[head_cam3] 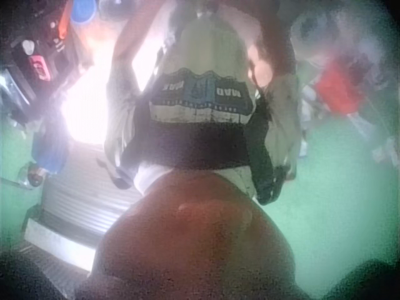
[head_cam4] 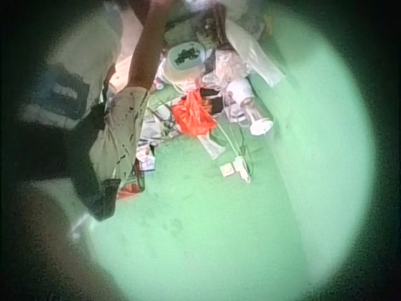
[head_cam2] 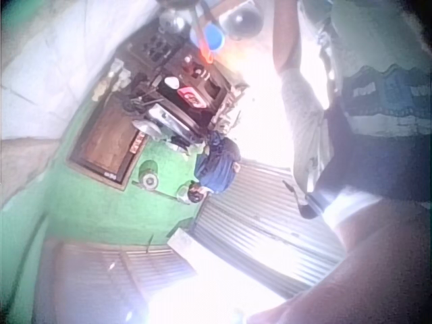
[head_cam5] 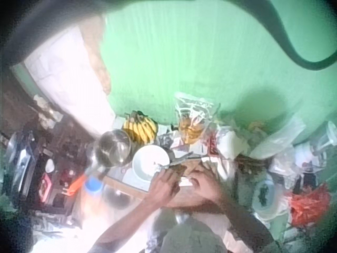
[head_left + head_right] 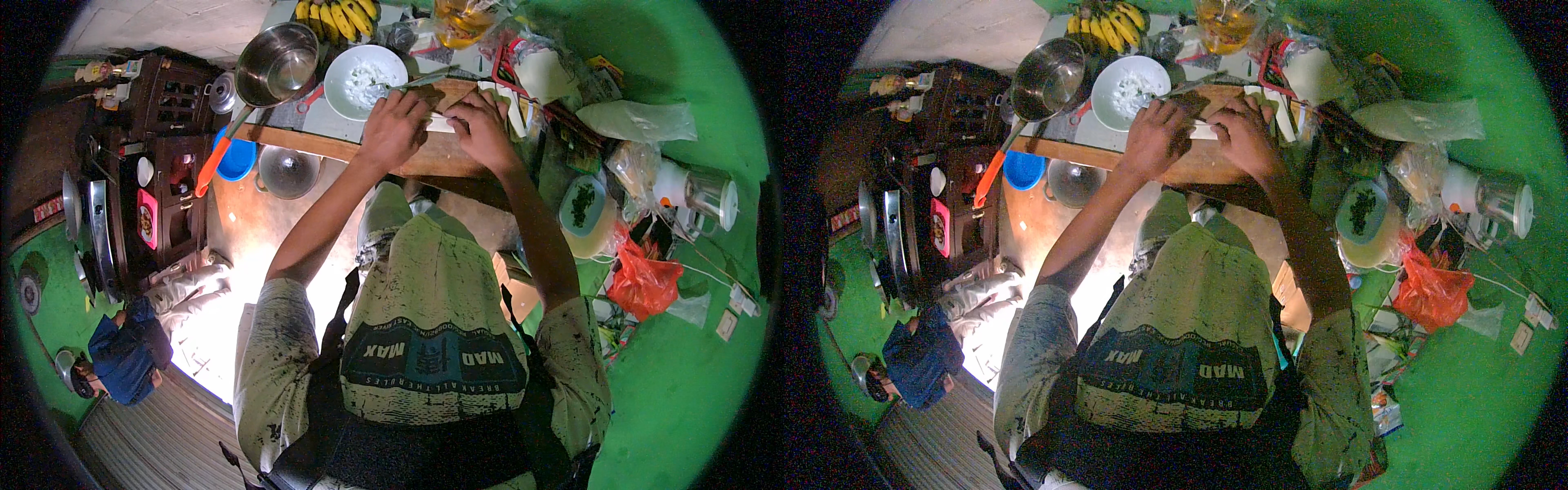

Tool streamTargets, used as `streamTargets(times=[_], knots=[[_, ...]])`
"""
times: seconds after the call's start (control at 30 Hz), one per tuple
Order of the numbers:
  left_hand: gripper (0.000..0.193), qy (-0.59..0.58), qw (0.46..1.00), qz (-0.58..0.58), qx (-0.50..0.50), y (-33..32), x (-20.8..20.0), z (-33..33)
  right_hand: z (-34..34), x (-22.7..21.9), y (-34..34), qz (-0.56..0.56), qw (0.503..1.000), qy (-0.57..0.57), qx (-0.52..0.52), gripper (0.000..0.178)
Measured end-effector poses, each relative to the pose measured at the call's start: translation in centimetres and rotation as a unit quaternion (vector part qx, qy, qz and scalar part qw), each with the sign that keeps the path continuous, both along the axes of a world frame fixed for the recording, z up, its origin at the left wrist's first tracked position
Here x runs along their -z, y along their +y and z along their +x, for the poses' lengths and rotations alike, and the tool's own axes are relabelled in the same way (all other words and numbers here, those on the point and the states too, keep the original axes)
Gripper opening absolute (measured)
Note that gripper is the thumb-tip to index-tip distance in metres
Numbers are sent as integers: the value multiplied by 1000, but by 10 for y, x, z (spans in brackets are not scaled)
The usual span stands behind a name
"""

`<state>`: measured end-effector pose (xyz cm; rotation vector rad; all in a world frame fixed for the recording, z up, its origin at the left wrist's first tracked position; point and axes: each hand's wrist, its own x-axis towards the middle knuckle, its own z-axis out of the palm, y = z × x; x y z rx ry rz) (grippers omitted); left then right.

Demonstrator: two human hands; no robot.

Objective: The person spreads a white paste onto small rectangular sheets using a spoon, then folds each sheet over the filling. The process is repeated for multiple sheets on a cluttered wooden table.

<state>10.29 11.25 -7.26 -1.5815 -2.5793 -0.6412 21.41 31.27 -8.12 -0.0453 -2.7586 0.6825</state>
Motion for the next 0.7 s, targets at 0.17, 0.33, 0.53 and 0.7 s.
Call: streamTargets(times=[0.17, 0.33, 0.53, 0.7], knots=[[38, 20, 999, -19, 47, -2, 1, -1, 9, 1, -3, 70, 996, 51, -33, 18], [35, 83, 995, -6, 53, -10, 10, 9, 26, 5, -13, 93, 992, 61, -57, 19], [32, 72, 995, -4, 75, -19, 1, 21, 51, 16, -20, 135, 987, 74, -44, 41], [33, 80, 992, 53, 79, -9, 9, 22, 43, 5, -26, 94, 991, 90, -15, 35]])
